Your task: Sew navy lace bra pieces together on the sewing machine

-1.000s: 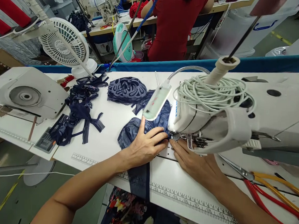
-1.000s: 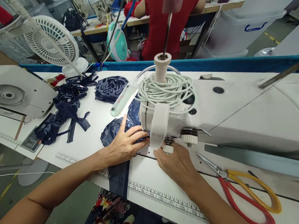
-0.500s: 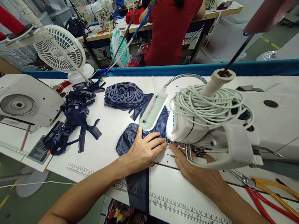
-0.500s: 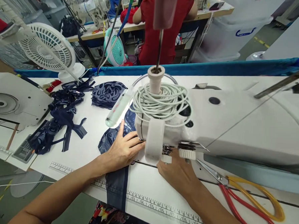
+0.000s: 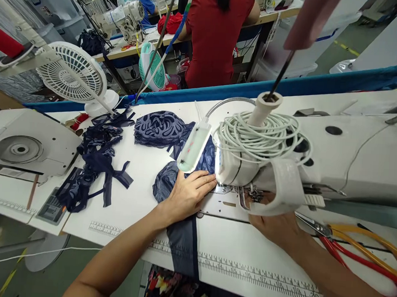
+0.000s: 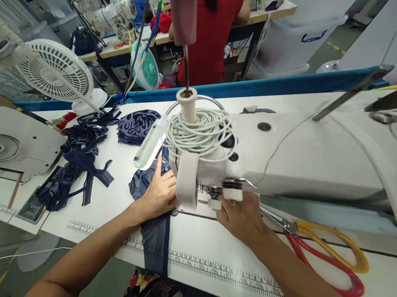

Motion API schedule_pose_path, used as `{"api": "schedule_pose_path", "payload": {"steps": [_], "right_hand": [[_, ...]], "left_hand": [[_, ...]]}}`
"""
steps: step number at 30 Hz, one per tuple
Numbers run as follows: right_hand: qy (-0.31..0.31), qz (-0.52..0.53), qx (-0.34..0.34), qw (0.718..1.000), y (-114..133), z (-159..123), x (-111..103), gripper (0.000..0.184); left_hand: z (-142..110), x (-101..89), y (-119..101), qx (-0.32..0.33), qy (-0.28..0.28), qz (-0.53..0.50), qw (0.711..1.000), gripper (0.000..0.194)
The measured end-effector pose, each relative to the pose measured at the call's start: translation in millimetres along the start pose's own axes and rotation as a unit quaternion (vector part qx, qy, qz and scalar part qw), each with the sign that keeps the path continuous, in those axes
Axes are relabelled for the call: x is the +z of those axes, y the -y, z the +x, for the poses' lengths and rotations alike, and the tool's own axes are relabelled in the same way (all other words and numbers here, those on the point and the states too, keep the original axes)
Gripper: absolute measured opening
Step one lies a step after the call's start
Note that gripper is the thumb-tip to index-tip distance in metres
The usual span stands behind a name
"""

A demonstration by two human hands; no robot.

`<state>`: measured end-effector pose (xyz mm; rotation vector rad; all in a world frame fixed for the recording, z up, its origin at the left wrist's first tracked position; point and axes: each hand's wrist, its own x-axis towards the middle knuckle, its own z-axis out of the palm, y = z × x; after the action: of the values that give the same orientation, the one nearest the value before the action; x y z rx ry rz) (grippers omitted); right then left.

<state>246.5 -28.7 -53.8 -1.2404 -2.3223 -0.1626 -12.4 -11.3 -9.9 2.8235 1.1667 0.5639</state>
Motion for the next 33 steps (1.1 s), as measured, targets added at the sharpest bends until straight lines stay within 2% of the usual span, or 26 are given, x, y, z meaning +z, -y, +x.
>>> {"api": "schedule_pose_path", "payload": {"steps": [4,9,14,18,23,28,33], "right_hand": [[-0.048,-0.008,-0.032,0.998,6,10,-10,0.027],[-0.085,-0.009,-0.046,0.995,15,20,-17,0.024],[-0.090,-0.008,-0.078,0.993,19,24,-13,0.023],[-0.102,-0.029,-0.106,0.989,19,26,-11,0.021],[-0.117,-0.047,-0.146,0.981,22,26,-14,0.020],[-0.116,-0.040,-0.162,0.979,27,27,-15,0.019],[-0.123,-0.009,-0.165,0.979,28,28,-14,0.020]], "left_hand": [[1,-3.8,-2,-0.015,0.012,-0.011,1.000,0.027],[-2,-5.3,-6,-0.017,-0.009,-0.040,0.999,0.026],[3,1.5,-6,-0.055,-0.028,-0.034,0.998,0.021],[10,7.1,0,-0.081,-0.021,-0.015,0.996,0.018],[7,4.7,1,-0.102,-0.037,-0.014,0.994,0.013],[6,2.9,-4,-0.120,-0.030,-0.035,0.992,0.011],[11,3.7,-8,-0.165,-0.025,-0.093,0.982,0.011]]}}
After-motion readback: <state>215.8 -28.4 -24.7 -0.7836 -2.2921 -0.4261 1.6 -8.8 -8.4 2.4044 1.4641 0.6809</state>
